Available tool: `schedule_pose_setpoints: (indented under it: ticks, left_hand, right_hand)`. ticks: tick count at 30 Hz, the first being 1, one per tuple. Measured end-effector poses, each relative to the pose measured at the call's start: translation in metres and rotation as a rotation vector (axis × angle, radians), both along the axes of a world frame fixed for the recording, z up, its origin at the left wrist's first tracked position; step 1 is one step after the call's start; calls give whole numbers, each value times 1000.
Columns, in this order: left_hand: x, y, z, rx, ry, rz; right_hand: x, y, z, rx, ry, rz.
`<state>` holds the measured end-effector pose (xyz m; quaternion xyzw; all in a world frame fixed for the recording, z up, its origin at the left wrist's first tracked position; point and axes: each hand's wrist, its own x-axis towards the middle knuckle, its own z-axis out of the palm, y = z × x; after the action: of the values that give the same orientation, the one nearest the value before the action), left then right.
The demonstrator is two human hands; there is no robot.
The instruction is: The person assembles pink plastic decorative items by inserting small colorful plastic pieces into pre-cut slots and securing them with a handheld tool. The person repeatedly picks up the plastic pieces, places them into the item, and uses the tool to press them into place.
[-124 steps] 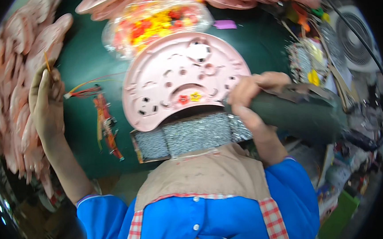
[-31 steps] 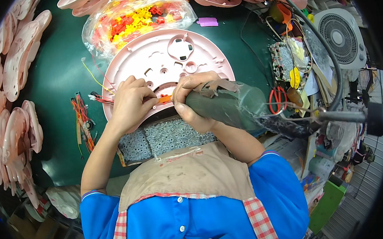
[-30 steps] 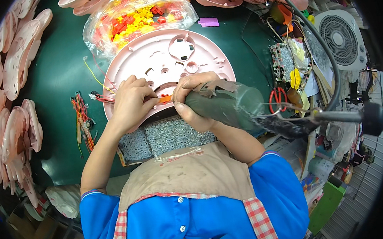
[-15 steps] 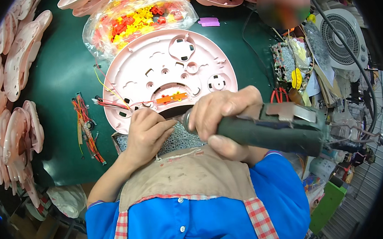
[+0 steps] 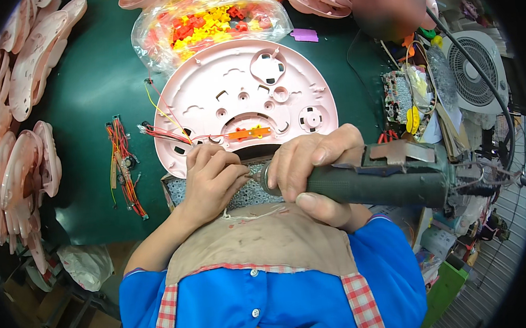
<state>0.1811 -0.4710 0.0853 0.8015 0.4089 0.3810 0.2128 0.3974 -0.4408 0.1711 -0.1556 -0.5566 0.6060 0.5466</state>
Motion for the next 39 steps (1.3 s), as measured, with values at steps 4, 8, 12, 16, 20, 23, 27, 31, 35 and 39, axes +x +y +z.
schedule_pose_setpoints:
  ticks: [4,8,12,16,20,23,27,31,35,39]
  left_hand:
    - [-3,-3,-2,-38,-80,-36]
    - [-3,-4,-7,-50,-196,-47]
    - [-3,-2,-6,43,-196,-20]
    - [-8,4,-4,113,-162,-45]
    - [-15,11,-4,190,-98,59]
    - [-45,24,9,112,-67,332]
    - [-108,52,-7,-355,-35,575]
    - [-121,45,-12,-728,-436,420]
    - [-127,41,-11,-686,-550,346]
    - [-131,38,8,-515,-226,309]
  right_hand:
    - [-3,-1,3,-6,-14,5]
    - [-6,-4,5,-14,0,3]
    - [-6,-3,4,-9,-22,3]
    - [-13,-6,5,-47,51,-41]
    - [-25,6,16,-11,-68,-78]
    - [-33,24,-5,76,-113,-144]
    - [-34,39,-48,236,-133,-161]
    - [-43,38,-62,216,-137,-163]
    - [-46,40,-74,159,-253,-228]
    - [-50,49,-77,108,-193,-175]
